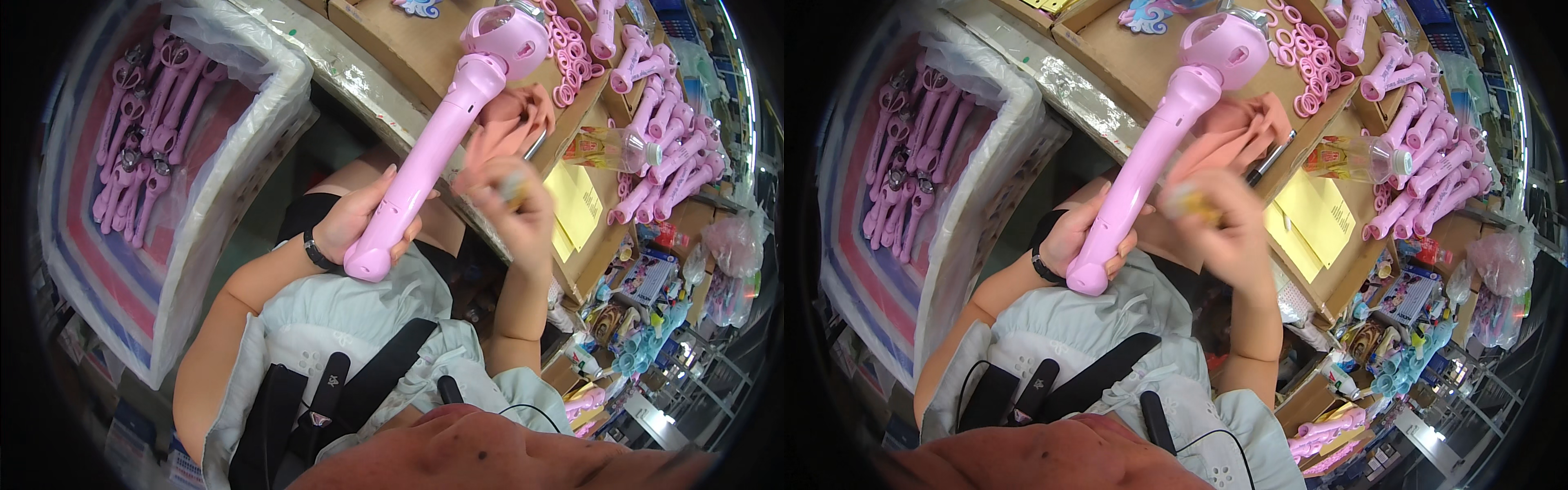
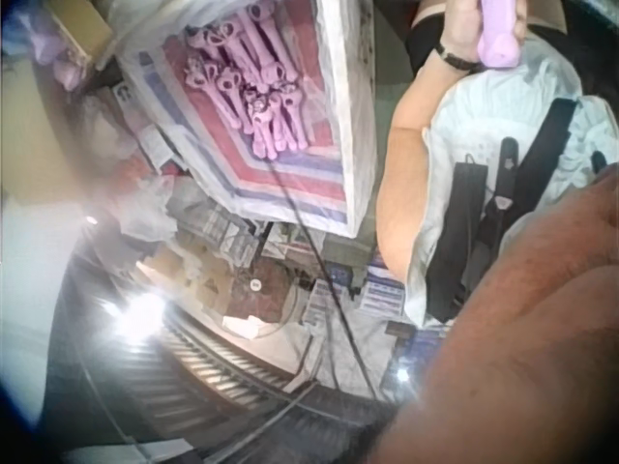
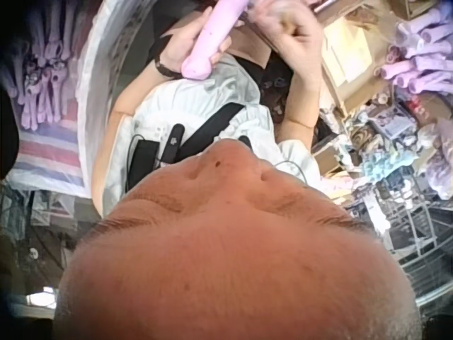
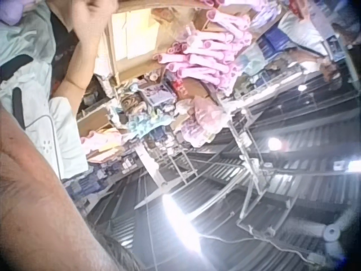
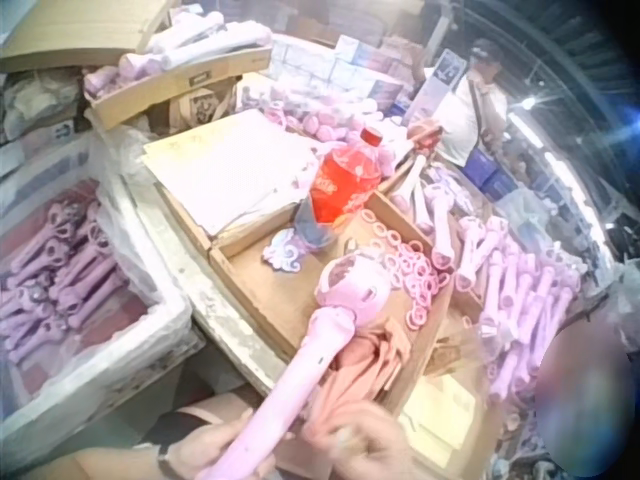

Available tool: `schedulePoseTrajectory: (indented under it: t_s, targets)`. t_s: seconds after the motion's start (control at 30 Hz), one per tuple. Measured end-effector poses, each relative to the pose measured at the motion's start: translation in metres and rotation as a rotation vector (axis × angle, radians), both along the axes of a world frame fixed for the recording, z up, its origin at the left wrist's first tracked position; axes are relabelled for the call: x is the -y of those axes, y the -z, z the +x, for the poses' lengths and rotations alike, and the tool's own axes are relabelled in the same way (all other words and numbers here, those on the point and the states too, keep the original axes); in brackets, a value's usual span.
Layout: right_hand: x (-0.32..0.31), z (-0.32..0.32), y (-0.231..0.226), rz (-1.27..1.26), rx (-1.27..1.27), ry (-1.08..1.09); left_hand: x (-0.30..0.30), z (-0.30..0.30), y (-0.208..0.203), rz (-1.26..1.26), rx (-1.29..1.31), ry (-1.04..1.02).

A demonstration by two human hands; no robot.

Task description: The person assembles pink light sticks by attaching a clear plastic top to the handle, wiping the surface with a cloth, and using a small brush to clean crevices. They handle multiple light sticks one at a time, placing finished units into a plastic-lined bin.

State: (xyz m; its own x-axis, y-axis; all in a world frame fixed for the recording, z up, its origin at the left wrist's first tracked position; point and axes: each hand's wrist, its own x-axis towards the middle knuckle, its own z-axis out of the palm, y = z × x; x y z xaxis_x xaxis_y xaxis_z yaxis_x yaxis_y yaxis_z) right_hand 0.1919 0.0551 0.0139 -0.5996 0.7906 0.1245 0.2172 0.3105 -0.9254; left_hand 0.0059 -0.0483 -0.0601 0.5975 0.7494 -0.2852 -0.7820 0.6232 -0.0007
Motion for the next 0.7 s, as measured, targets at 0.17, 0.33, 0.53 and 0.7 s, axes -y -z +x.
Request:
schedulePoseTrajectory:
  t_s: [0.17,0.33,0.53,0.7]
  targets:
    - [0.006,-0.032,0.003,0.163,0.317,-0.103,0.001,0.007,0.0,-0.006,-0.043,-0.013]
    - [-0.002,-0.045,-0.001,0.055,0.244,0.04,0.002,0.007,0.0,0.003,-0.068,0.0]
    - [0.008,-0.044,0.002,0.187,0.242,0.157,0.002,0.008,0.002,0.041,-0.17,-0.002]
    - [0.009,-0.04,0.007,0.245,0.241,-0.046,0.002,0.002,-0.001,-0.014,-0.089,0.025]
